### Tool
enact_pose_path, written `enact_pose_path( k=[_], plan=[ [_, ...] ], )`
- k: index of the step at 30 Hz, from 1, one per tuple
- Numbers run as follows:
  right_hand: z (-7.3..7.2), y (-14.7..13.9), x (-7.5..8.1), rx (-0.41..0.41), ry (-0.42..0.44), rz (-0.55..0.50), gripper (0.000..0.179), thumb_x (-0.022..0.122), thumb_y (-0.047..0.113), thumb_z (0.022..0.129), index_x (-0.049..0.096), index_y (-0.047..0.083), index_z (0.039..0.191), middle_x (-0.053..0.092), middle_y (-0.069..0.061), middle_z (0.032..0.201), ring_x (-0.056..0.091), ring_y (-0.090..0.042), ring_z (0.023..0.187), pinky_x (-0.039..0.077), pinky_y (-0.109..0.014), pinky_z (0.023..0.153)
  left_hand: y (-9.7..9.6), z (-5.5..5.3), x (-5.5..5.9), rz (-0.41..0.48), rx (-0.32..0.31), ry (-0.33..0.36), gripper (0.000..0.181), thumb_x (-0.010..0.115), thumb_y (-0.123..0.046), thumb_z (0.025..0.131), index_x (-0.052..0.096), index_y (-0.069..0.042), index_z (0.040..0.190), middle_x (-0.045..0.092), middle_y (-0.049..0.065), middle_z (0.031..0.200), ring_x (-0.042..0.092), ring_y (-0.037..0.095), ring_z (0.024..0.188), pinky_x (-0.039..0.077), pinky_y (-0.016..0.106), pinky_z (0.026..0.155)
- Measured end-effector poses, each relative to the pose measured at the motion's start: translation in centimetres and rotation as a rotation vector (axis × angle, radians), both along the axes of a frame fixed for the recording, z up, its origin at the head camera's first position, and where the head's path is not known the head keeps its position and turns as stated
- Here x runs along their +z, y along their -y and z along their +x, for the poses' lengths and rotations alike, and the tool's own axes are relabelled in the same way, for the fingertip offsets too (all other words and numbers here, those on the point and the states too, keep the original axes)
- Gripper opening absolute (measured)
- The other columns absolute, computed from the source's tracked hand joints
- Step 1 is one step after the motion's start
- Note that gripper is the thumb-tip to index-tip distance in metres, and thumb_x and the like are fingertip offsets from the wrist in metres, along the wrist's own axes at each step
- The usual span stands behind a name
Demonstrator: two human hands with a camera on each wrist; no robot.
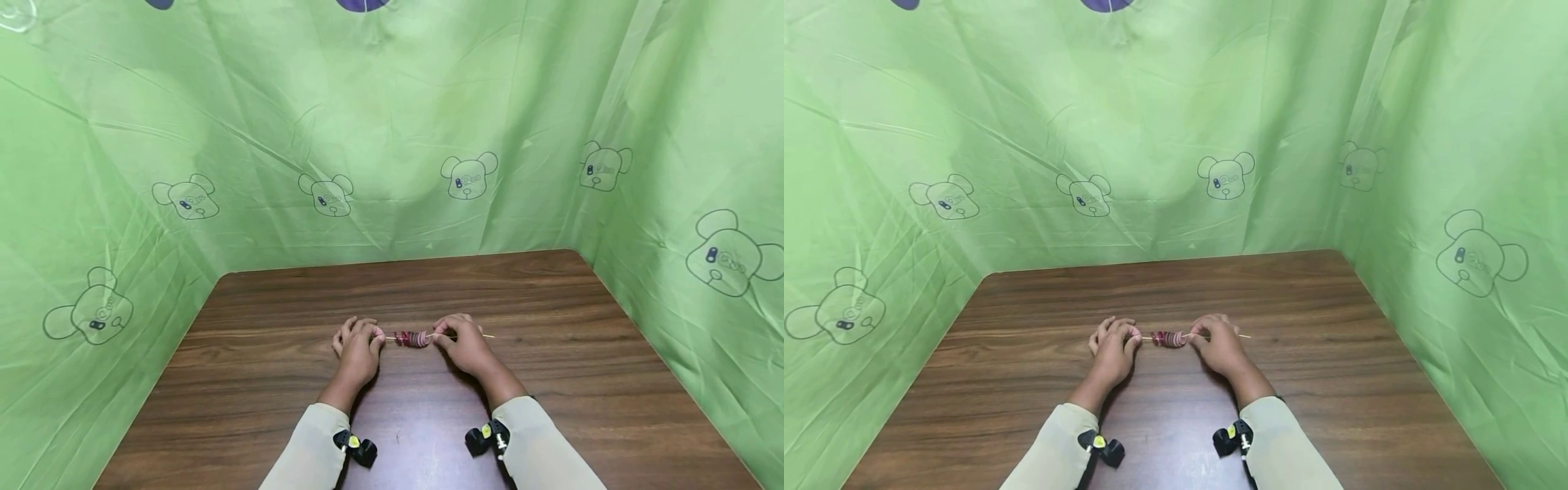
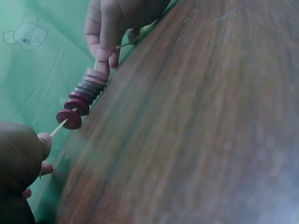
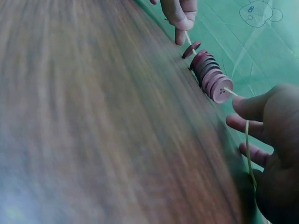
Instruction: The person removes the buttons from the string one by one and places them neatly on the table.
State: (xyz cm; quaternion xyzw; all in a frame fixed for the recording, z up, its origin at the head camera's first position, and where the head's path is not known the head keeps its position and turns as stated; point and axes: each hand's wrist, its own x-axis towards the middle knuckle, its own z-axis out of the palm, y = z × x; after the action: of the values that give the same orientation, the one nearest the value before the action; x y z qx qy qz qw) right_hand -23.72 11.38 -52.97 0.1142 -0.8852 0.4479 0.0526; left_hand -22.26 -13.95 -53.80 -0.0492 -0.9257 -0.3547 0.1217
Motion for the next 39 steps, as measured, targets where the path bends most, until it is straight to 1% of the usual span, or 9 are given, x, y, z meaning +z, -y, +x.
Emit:
enact_pose_path(
  k=[5, 8, 11, 14, 17, 20, 26, 32, 39],
  plan=[
    [0.1, 0.1, 0.2, 0.035, 0.012, -0.08, 0.015, 0.071, 0.0, 0.101, 0.066, 0.007, 0.088, 0.08, -0.014, 0.119, 0.068, -0.037, 0.125, 0.046, -0.054, 0.114, -0.1, 0.1, 0.2, 0.081, -0.024, -0.009, 0.01, 0.07, -0.012, 0.102, 0.068, -0.013, 0.093, 0.077, 0.01, 0.131, 0.044, 0.046, 0.151, 0.018, 0.074, 0.121],
    [0.2, 0.2, 0.4, 0.047, 0.015, -0.133, 0.016, 0.068, 0.0, 0.104, 0.063, 0.006, 0.09, 0.079, -0.017, 0.121, 0.07, -0.039, 0.126, 0.048, -0.055, 0.115, -0.2, 0.3, 0.3, 0.154, -0.052, -0.015, 0.01, 0.068, -0.01, 0.104, 0.068, -0.011, 0.095, 0.078, 0.011, 0.128, 0.047, 0.045, 0.149, 0.019, 0.074, 0.122],
    [0.2, 0.1, 0.4, 0.051, 0.032, -0.205, 0.016, 0.065, -0.001, 0.105, 0.061, 0.004, 0.091, 0.078, -0.021, 0.124, 0.072, -0.038, 0.122, 0.053, -0.048, 0.11, -0.4, 0.4, 0.5, 0.214, -0.079, -0.029, 0.009, 0.066, -0.009, 0.106, 0.069, -0.008, 0.097, 0.079, 0.012, 0.123, 0.061, 0.04, 0.137, 0.035, 0.065, 0.122],
    [0.2, 0.1, 0.4, 0.093, 0.102, -0.345, 0.011, 0.059, -0.005, 0.108, 0.057, -0.004, 0.097, 0.072, -0.03, 0.131, 0.075, -0.037, 0.116, 0.062, -0.041, 0.099, -0.6, 0.4, 0.5, 0.275, -0.091, -0.021, 0.01, 0.066, -0.009, 0.107, 0.07, -0.006, 0.099, 0.081, 0.012, 0.113, 0.073, 0.031, 0.117, 0.055, 0.046, 0.107],
    [0.2, 0.1, 0.5, 0.157, 0.239, -0.555, 0.008, 0.047, -0.007, 0.111, 0.049, -0.009, 0.104, 0.062, -0.038, 0.14, 0.075, -0.037, 0.114, 0.066, -0.042, 0.094, -0.7, 0.5, 0.6, 0.411, -0.133, 0.032, 0.012, 0.063, -0.006, 0.109, 0.069, 0.001, 0.102, 0.082, 0.018, 0.104, 0.079, 0.031, 0.1, 0.062, 0.034, 0.09],
    [0.3, -0.1, 0.7, 0.226, 0.365, -0.727, 0.01, 0.038, -0.001, 0.115, 0.043, -0.003, 0.107, 0.053, -0.039, 0.148, 0.07, -0.037, 0.123, 0.063, -0.052, 0.101, -1.0, 0.4, 0.7, 0.604, -0.185, 0.135, 0.015, 0.058, -0.004, 0.111, 0.065, 0.007, 0.106, 0.081, 0.028, 0.104, 0.081, 0.035, 0.09, 0.065, 0.029, 0.078],
    [0.4, -0.6, 0.8, 0.385, 0.495, -0.905, 0.018, 0.027, 0.011, 0.119, 0.039, 0.014, 0.106, 0.054, -0.029, 0.15, 0.066, -0.042, 0.134, 0.058, -0.063, 0.105, -1.3, 0.4, 0.9, 0.894, -0.211, 0.32, 0.015, 0.05, -0.001, 0.114, 0.059, 0.008, 0.107, 0.074, 0.037, 0.124, 0.082, 0.031, 0.103, 0.067, 0.033, 0.086],
    [0.4, -0.7, 0.7, 0.457, 0.543, -1.022, 0.021, 0.029, 0.015, 0.119, 0.044, 0.018, 0.105, 0.059, -0.013, 0.139, 0.068, -0.039, 0.131, 0.055, -0.066, 0.107, -1.4, 0.5, 1.0, 0.988, -0.217, 0.372, 0.011, 0.05, 0.0, 0.114, 0.058, 0.005, 0.109, 0.073, 0.037, 0.125, 0.081, 0.028, 0.108, 0.066, 0.034, 0.093],
    [0.5, -0.5, 0.7, 0.443, 0.577, -1.026, 0.019, 0.032, 0.009, 0.116, 0.046, 0.016, 0.106, 0.054, -0.01, 0.128, 0.068, -0.034, 0.128, 0.055, -0.063, 0.11, -1.5, 0.6, 1.2, 0.974, -0.191, 0.373, 0.009, 0.057, 0.001, 0.11, 0.063, 0.008, 0.108, 0.075, 0.035, 0.122, 0.082, 0.031, 0.107, 0.067, 0.031, 0.086]
  ],
)
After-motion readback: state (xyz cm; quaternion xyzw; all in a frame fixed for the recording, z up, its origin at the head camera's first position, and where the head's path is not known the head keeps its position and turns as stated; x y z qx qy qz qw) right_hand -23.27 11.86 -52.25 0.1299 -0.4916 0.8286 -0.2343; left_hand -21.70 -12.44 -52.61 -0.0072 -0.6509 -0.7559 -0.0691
